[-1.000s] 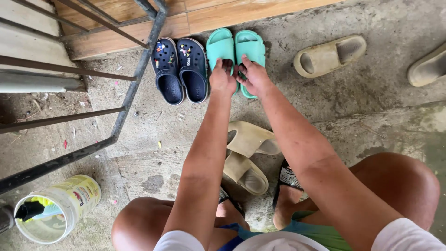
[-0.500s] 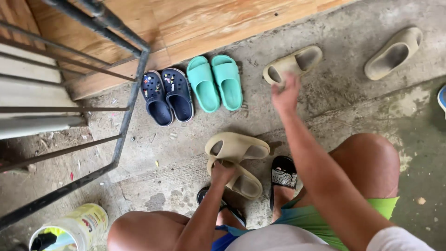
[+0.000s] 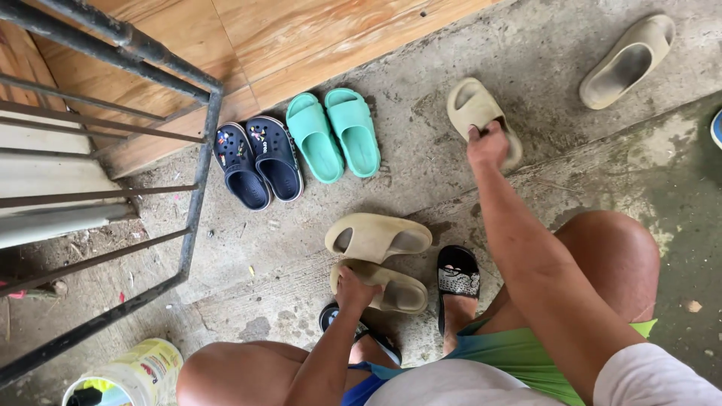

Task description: Organizing a basket of cleaning supplies and arranging several pairs of shoes on a balcony floor.

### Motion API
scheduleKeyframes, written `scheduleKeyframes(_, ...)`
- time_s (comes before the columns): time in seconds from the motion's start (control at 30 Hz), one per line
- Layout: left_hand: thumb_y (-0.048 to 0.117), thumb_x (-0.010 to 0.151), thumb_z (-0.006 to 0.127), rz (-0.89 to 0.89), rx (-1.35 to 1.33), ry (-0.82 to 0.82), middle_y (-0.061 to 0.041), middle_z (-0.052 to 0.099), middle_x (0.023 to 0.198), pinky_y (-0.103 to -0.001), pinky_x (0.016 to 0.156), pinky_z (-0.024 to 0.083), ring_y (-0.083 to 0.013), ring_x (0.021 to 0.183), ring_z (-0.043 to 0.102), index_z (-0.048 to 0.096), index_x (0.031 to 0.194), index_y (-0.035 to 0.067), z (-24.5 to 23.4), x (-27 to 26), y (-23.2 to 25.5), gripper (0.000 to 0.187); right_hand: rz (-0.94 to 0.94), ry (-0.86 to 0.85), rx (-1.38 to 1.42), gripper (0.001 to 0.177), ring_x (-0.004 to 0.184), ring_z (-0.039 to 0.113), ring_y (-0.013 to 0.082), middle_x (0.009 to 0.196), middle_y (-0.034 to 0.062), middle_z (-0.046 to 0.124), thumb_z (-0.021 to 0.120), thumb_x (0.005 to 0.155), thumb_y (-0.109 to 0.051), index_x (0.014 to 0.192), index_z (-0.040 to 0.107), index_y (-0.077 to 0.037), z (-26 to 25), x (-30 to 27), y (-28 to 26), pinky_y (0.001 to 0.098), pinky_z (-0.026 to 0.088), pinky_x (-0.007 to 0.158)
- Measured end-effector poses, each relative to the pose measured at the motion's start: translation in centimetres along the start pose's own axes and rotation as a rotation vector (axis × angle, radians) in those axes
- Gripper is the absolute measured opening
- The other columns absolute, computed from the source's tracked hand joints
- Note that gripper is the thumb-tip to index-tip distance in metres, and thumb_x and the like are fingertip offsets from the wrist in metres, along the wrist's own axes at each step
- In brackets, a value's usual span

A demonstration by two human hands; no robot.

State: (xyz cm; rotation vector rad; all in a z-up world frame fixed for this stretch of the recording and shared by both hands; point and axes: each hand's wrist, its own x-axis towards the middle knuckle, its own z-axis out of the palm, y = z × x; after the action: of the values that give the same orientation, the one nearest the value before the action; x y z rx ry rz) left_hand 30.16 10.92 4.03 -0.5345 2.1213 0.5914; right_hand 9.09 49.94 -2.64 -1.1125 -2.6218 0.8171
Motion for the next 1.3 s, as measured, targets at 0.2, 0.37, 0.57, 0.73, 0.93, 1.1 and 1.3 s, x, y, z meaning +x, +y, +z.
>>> scheduleKeyframes(0.2,0.036,0.066,0.094,-0.057,0.01,0.104,-0.027,0.058,0.136,-0.043,0.107,0.048,-0.0402,0.128,0.057,0.024,0.14,-0.003,-1.8,-0.8,-1.1,0.109,0.069,-0.144,0.481,0.034,0.088,0.072,0.0192,0.101,0.0073,0.077,0.086,0.086,-0.019,0.105,0.064,-0.001,3.8,3.5,4.1,0.0329,0.056,0.082)
scheduleKeyframes(0.37,0.029,0.071,0.09,-0.045,-0.021,0.118,-0.027,0.055,0.138,-0.043,0.107,0.049,-0.0412,0.128,0.057,0.026,0.142,0.004,-5.0,-1.4,2.1,0.099,-0.162,0.026,0.512,0.023,0.079,0.062,0.0141,0.092,0.0055,0.064,0.075,0.088,0.002,0.101,0.059,-0.007,2.2,-8.9,-3.6,0.0271,0.054,0.07)
scheduleKeyframes(0.57,0.022,0.087,0.074,0.003,0.075,0.082,-0.025,0.045,0.148,-0.051,0.113,0.039,-0.0439,0.135,0.047,0.028,0.151,0.016,-7.4,-1.8,7.8,0.08,-0.82,-0.981,-0.011,0.051,0.117,0.062,0.0247,0.127,0.0063,0.065,0.078,0.078,-0.014,0.127,0.063,-0.021,-3.5,-22.4,-13.2,0.046,0.05,0.099)
scheduleKeyframes(0.73,0.015,0.087,0.068,0.15,0.22,0.21,-0.024,0.045,0.148,-0.053,0.121,0.026,-0.0417,0.14,0.042,0.042,0.15,0.023,-6.5,3.9,9.7,0.068,-0.957,-1.011,-0.344,0.102,0.143,0.038,0.0311,0.154,0.006,0.043,0.087,0.06,-0.027,0.15,0.04,-0.025,-5.3,-22.5,-14.7,0.0515,0.034,0.111)
scheduleKeyframes(0.93,0.019,0.1,0.058,0.415,0.26,0.181,-0.024,0.054,0.141,-0.056,0.117,0.031,-0.044,0.13,0.054,0.057,0.14,0.023,-7.4,3.1,18.0,0.041,-0.55,-1.181,-0.676,0.114,0.142,0.039,0.0317,0.151,0.0103,0.044,0.089,0.067,-0.058,0.155,0.03,-0.019,-6.8,-18.1,-14.6,0.0607,0.024,0.119)
scheduleKeyframes(1.1,0.016,0.078,0.075,0.568,0.347,0.151,-0.02,0.057,0.135,-0.067,0.113,0.029,-0.0412,0.128,0.056,0.058,0.128,0.02,-10.6,1.2,22.6,0.053,-0.389,-1.001,-0.731,0.12,0.146,0.034,0.0337,0.155,0.0105,0.042,0.098,0.054,-0.053,0.152,0.036,-0.021,-9.9,-13.5,-15.7,0.0619,0.022,0.119)
scheduleKeyframes(1.3,0.028,0.072,0.083,0.688,0.326,0.226,-0.021,0.053,0.136,-0.063,0.107,0.036,-0.0411,0.127,0.056,0.052,0.133,0.019,-14.6,1.7,29.5,0.069,-0.46,-0.727,-0.569,0.082,0.146,0.041,0.0341,0.15,0.0127,0.054,0.081,0.074,-0.047,0.147,0.052,-0.025,-8.7,-5.5,-15.7,0.0599,0.031,0.119)
